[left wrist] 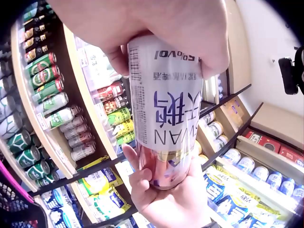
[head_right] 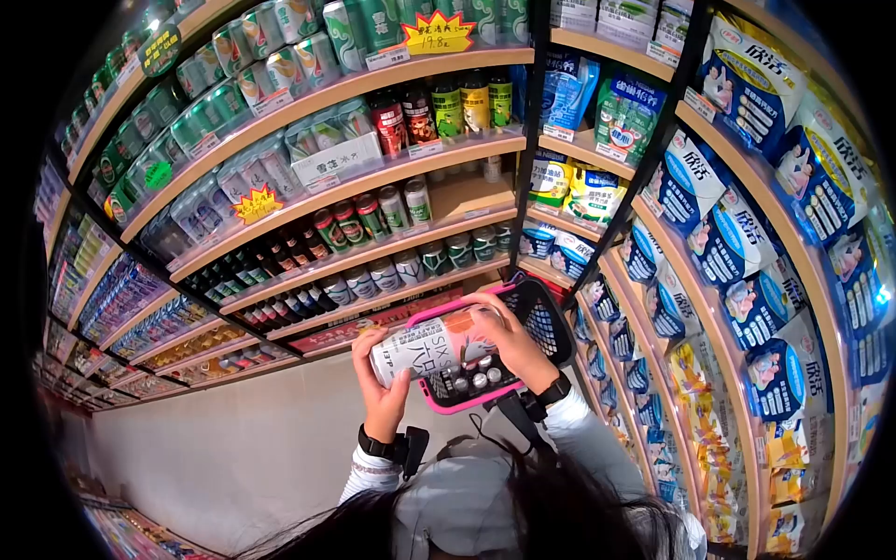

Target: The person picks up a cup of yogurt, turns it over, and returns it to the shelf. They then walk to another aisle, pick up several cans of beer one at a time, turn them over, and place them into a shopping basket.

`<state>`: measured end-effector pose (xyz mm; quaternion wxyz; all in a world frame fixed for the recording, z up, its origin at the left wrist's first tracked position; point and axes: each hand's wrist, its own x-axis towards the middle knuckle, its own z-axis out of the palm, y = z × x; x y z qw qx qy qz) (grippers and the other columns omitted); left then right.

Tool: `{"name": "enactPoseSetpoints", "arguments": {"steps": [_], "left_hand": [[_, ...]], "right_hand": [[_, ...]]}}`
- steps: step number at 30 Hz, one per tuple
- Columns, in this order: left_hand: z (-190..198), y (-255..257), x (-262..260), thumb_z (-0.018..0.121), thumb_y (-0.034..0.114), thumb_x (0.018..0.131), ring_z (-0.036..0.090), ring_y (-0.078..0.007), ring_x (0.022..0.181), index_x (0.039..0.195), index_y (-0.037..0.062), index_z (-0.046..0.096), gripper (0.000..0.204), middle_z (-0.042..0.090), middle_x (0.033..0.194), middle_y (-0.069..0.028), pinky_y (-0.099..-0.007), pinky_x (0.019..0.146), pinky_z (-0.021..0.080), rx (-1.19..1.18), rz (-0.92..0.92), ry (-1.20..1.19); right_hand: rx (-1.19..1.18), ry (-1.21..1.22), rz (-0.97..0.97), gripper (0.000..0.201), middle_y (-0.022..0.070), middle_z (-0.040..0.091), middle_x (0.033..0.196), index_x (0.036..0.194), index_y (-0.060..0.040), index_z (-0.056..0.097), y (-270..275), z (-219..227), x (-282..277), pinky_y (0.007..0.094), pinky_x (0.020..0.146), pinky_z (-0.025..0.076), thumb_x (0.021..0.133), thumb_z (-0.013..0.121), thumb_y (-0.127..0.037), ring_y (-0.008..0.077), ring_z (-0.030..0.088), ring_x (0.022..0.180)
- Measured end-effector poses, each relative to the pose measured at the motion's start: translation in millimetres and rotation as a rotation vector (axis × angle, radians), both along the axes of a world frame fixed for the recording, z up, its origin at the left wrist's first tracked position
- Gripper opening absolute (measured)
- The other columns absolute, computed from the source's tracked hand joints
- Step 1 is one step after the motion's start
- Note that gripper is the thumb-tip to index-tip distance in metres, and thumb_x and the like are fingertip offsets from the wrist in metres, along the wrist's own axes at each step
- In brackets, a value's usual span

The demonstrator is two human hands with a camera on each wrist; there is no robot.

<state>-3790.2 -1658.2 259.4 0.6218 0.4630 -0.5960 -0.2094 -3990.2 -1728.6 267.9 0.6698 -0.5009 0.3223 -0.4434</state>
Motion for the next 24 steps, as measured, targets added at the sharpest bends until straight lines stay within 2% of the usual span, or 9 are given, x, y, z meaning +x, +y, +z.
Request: {"name": "enactPoseSetpoints", "arguments": {"steps": [1, 4, 9, 11, 13, 14, 17, 19, 24], "left_hand": [[-1.3, -1.8, 0.2, 0.059, 0.012, 0.069, 0.039, -0.0251, 0.114, 0.119, 0.0021, 0.041, 0.054, 0.041, 0.119, -0.0137, -0.037, 0.101, 0.027, 0.013, -0.003, -0.002], [-8.0, -12.3, -1.7, 0.06, 0.013, 0.071, 0.04, -0.025, 0.114, 0.12, 0.0019, 0.041, 0.054, 0.041, 0.12, -0.0141, -0.0362, 0.1, 0.029, 0.08, -0.022, 0.061], [-21.2, -48.8, -14.9, 0.065, 0.017, 0.071, 0.044, -0.0252, 0.113, 0.122, 0.0004, 0.044, 0.058, 0.044, 0.119, -0.0145, -0.035, 0.098, 0.033, 0.267, -0.149, 0.284], [-26.8, -72.8, -21.9, 0.075, 0.02, 0.067, 0.048, -0.0242, 0.11, 0.118, -0.0014, 0.049, 0.061, 0.05, 0.115, -0.0139, -0.0344, 0.096, 0.036, 0.208, -0.128, 0.06], [-20.4, -92.5, -31.7, 0.079, 0.022, 0.063, 0.049, -0.0231, 0.112, 0.121, -0.0018, 0.046, 0.071, 0.05, 0.12, -0.0134, -0.034, 0.096, 0.038, 0.36, -0.207, -0.045], [-22.1, -103.0, -41.2, 0.083, 0.021, 0.058, 0.05, -0.0241, 0.111, 0.122, -0.0022, 0.046, 0.078, 0.05, 0.119, -0.0137, -0.0344, 0.096, 0.038, 0.447, -0.238, 0.041], [-7.2, -139.8, -65.4, 0.083, 0.015, 0.056, 0.055, -0.0272, 0.104, 0.122, 0.002, 0.047, 0.076, 0.056, 0.112, -0.0154, -0.0353, 0.09, 0.043, 0.51, -0.245, -0.265], [-17.8, -161.2, -75.9, 0.082, 0.015, 0.056, 0.055, -0.0281, 0.104, 0.123, 0.0023, 0.046, 0.078, 0.056, 0.113, -0.0158, -0.0354, 0.09, 0.043, 0.586, -0.237, -0.275], [-37.7, -196.0, -96.2, 0.081, 0.012, 0.057, 0.055, -0.0265, 0.104, 0.123, 0.0025, 0.044, 0.076, 0.056, 0.112, -0.0145, -0.0344, 0.089, 0.043, 0.732, -0.207, -0.196]], "right_hand": [[0.07, -0.029, 0.029, 0.034, 0.0053, 0.052, 0.11, 0.117, -0.0022, 0.048, -3.3, 2.5, 0.3, 0.0249, 0.085, 0.041, 0.09, 0.047, -0.022, 0.0123, 0.051, 0.101], [-0.041, -0.003, 0.011, 0.033, 0.0056, 0.056, 0.101, 0.113, -0.0029, 0.051, -24.7, 1.1, -1.2, 0.0258, 0.083, 0.042, 0.088, 0.054, -0.024, 0.0135, 0.054, 0.095], [-0.451, 0.192, -0.014, 0.044, 0.0081, 0.058, 0.102, 0.109, -0.0011, 0.053, -77.3, 4.1, -19.4, 0.0281, 0.083, 0.044, 0.075, 0.068, -0.023, 0.0167, 0.056, 0.093], [-0.574, 0.25, 0.018, 0.046, 0.0087, 0.058, 0.102, 0.109, -0.0009, 0.053, -101.7, 7.8, -33.2, 0.0283, 0.083, 0.044, 0.072, 0.071, -0.023, 0.017, 0.057, 0.094], [-0.657, 0.306, 0.065, 0.049, 0.0118, 0.059, 0.1, 0.107, -0.0012, 0.055, -128.7, 8.7, -47.0, 0.0306, 0.082, 0.045, 0.069, 0.073, -0.026, 0.0229, 0.059, 0.093], [-0.671, 0.317, 0.09, 0.049, 0.0122, 0.059, 0.099, 0.106, -0.0016, 0.055, -140.0, 11.5, -52.9, 0.0316, 0.08, 0.045, 0.068, 0.074, -0.027, 0.0249, 0.059, 0.092], [-0.819, 0.298, 0.159, 0.047, 0.0115, 0.059, 0.094, 0.102, -0.0047, 0.057, -177.1, 5.6, -61.3, 0.035, 0.072, 0.048, 0.067, 0.073, -0.031, 0.0293, 0.06, 0.084], [-0.763, 0.37, 0.295, 0.045, 0.0114, 0.059, 0.095, 0.099, -0.0031, 0.058, -198.3, 9.4, -68.4, 0.0331, 0.074, 0.049, 0.066, 0.075, -0.029, 0.0277, 0.06, 0.084], [-0.747, 0.257, 0.415, 0.046, 0.0099, 0.058, 0.094, 0.102, -0.0056, 0.058, -251.7, -11.5, -72.5, 0.0329, 0.067, 0.049, 0.064, 0.075, -0.025, 0.0282, 0.06, 0.08]]}}
